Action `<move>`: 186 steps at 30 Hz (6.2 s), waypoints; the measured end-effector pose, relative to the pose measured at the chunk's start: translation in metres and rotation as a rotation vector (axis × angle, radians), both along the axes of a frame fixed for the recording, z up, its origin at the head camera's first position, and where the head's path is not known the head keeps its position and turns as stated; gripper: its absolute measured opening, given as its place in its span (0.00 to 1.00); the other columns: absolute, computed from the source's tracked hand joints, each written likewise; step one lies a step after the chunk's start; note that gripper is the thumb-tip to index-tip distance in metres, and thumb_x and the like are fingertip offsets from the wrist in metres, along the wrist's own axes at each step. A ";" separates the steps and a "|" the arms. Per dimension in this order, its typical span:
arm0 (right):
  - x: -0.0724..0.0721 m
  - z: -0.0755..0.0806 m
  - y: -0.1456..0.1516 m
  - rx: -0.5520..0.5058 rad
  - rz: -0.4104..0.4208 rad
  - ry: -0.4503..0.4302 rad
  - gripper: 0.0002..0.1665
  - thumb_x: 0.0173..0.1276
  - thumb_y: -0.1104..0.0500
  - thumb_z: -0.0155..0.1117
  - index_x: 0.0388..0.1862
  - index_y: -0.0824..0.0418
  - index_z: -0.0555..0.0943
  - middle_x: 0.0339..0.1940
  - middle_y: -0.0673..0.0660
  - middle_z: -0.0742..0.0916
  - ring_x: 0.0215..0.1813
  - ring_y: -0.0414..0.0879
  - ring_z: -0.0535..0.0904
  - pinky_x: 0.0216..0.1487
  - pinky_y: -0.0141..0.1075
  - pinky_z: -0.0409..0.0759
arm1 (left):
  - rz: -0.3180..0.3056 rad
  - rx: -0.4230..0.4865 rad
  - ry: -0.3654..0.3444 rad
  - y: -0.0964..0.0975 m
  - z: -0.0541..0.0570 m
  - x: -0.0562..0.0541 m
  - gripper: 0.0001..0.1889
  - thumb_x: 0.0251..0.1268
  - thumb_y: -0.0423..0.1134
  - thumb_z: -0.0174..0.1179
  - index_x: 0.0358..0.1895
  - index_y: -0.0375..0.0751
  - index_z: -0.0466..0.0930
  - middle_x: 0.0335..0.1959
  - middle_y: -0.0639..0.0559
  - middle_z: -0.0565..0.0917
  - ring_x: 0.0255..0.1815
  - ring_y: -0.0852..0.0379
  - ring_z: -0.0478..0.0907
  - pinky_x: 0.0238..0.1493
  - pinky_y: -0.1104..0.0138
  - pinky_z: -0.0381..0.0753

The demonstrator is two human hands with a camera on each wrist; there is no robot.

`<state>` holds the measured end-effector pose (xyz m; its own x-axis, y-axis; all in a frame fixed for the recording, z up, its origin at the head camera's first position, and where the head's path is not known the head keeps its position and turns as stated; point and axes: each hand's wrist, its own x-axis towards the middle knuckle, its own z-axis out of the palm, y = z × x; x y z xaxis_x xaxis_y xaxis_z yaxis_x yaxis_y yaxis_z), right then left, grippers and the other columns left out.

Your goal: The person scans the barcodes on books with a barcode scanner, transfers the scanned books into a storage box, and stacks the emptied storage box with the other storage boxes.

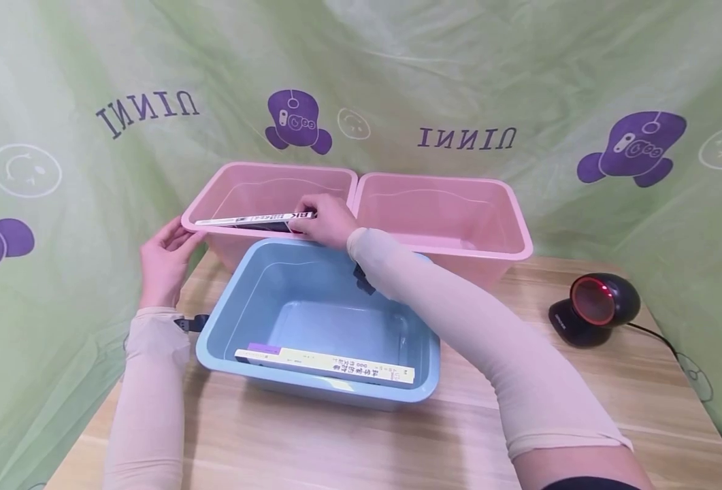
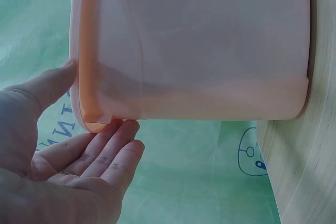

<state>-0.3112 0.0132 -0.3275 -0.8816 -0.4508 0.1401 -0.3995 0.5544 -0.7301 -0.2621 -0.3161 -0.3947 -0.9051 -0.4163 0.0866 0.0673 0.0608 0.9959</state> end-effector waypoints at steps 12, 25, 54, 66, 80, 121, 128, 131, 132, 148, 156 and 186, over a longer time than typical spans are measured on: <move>-0.004 0.005 0.002 0.137 -0.002 -0.053 0.11 0.74 0.57 0.72 0.47 0.60 0.94 0.43 0.56 0.94 0.47 0.48 0.84 0.52 0.34 0.82 | 0.000 -0.012 0.006 0.000 -0.002 0.001 0.39 0.73 0.36 0.77 0.84 0.43 0.72 0.78 0.35 0.81 0.66 0.58 0.84 0.58 0.83 0.86; 0.000 0.008 0.001 0.180 0.008 -0.072 0.13 0.77 0.57 0.69 0.51 0.60 0.95 0.44 0.56 0.95 0.47 0.47 0.86 0.51 0.34 0.84 | 0.002 -0.029 0.000 0.002 0.001 0.002 0.39 0.73 0.36 0.77 0.84 0.42 0.72 0.77 0.36 0.82 0.65 0.58 0.84 0.58 0.83 0.86; 0.124 0.069 0.122 0.065 -0.015 -0.068 0.20 0.73 0.54 0.82 0.62 0.55 0.93 0.53 0.52 0.97 0.57 0.46 0.93 0.65 0.43 0.92 | -0.006 0.015 -0.013 -0.002 -0.001 -0.002 0.40 0.72 0.36 0.78 0.85 0.43 0.72 0.79 0.38 0.81 0.66 0.59 0.83 0.56 0.85 0.85; 0.187 0.022 0.156 -0.126 0.046 -0.189 0.17 0.71 0.63 0.82 0.57 0.61 0.93 0.52 0.56 0.97 0.50 0.38 0.94 0.56 0.30 0.94 | -0.006 -0.015 -0.021 -0.003 -0.002 -0.004 0.40 0.72 0.39 0.79 0.84 0.44 0.73 0.78 0.40 0.83 0.65 0.61 0.84 0.57 0.83 0.86; 0.212 -0.003 0.164 -0.030 0.128 0.000 0.17 0.69 0.63 0.85 0.55 0.54 0.94 0.50 0.46 0.96 0.50 0.30 0.92 0.54 0.30 0.94 | -0.004 0.039 -0.014 -0.003 0.000 -0.005 0.40 0.70 0.38 0.80 0.83 0.47 0.75 0.76 0.44 0.84 0.68 0.58 0.83 0.57 0.83 0.86; 0.194 -0.022 0.137 0.217 0.199 0.251 0.07 0.65 0.61 0.85 0.37 0.50 0.95 0.33 0.39 0.92 0.36 0.29 0.83 0.39 0.28 0.87 | -0.006 0.038 -0.013 -0.001 -0.005 -0.001 0.39 0.71 0.38 0.79 0.83 0.48 0.75 0.79 0.41 0.82 0.70 0.57 0.83 0.58 0.84 0.86; 0.196 -0.023 0.139 0.069 0.110 0.139 0.06 0.66 0.58 0.86 0.39 0.47 0.96 0.34 0.37 0.92 0.37 0.30 0.83 0.40 0.29 0.86 | -0.003 0.045 -0.020 -0.002 -0.006 -0.002 0.39 0.71 0.38 0.79 0.84 0.47 0.74 0.79 0.41 0.82 0.70 0.57 0.83 0.58 0.84 0.86; 0.197 -0.022 0.139 0.014 0.061 0.129 0.07 0.66 0.57 0.86 0.39 0.47 0.96 0.33 0.36 0.93 0.37 0.30 0.84 0.40 0.29 0.86 | 0.000 0.040 -0.016 -0.002 -0.006 -0.002 0.39 0.71 0.38 0.79 0.84 0.47 0.74 0.79 0.41 0.81 0.71 0.57 0.83 0.58 0.84 0.86; 0.197 -0.021 0.140 0.000 0.046 0.127 0.07 0.66 0.57 0.87 0.39 0.47 0.96 0.33 0.36 0.93 0.36 0.30 0.84 0.39 0.29 0.86 | -0.001 0.036 -0.014 -0.002 -0.006 -0.002 0.39 0.71 0.38 0.79 0.84 0.47 0.74 0.79 0.41 0.81 0.71 0.57 0.83 0.58 0.84 0.86; 0.203 0.036 0.156 -0.142 0.012 0.213 0.12 0.69 0.63 0.84 0.42 0.44 0.95 0.36 0.40 0.94 0.36 0.36 0.87 0.34 0.28 0.87 | -0.010 0.037 -0.031 -0.002 -0.006 -0.002 0.40 0.71 0.40 0.80 0.84 0.50 0.75 0.79 0.43 0.81 0.72 0.56 0.82 0.58 0.83 0.87; 0.215 0.078 0.175 -0.248 -0.132 0.200 0.15 0.64 0.71 0.85 0.46 0.56 0.96 0.37 0.49 0.96 0.35 0.42 0.93 0.35 0.32 0.94 | -0.016 0.024 -0.039 -0.002 -0.007 -0.001 0.41 0.70 0.43 0.80 0.84 0.50 0.74 0.80 0.42 0.81 0.72 0.56 0.82 0.60 0.82 0.87; 0.252 0.001 0.356 -0.807 -0.532 0.059 0.26 0.75 0.83 0.60 0.46 0.58 0.95 0.34 0.48 0.97 0.29 0.37 0.93 0.29 0.23 0.86 | -0.012 0.057 -0.028 -0.005 -0.008 0.001 0.40 0.70 0.40 0.80 0.83 0.48 0.75 0.74 0.46 0.84 0.70 0.56 0.82 0.56 0.84 0.86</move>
<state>-0.0590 0.3689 -0.3261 -0.9240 0.2568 0.2832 -0.2893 0.0145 -0.9571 -0.2613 -0.3208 -0.4029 -0.9118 -0.4090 0.0375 0.0394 0.0038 0.9992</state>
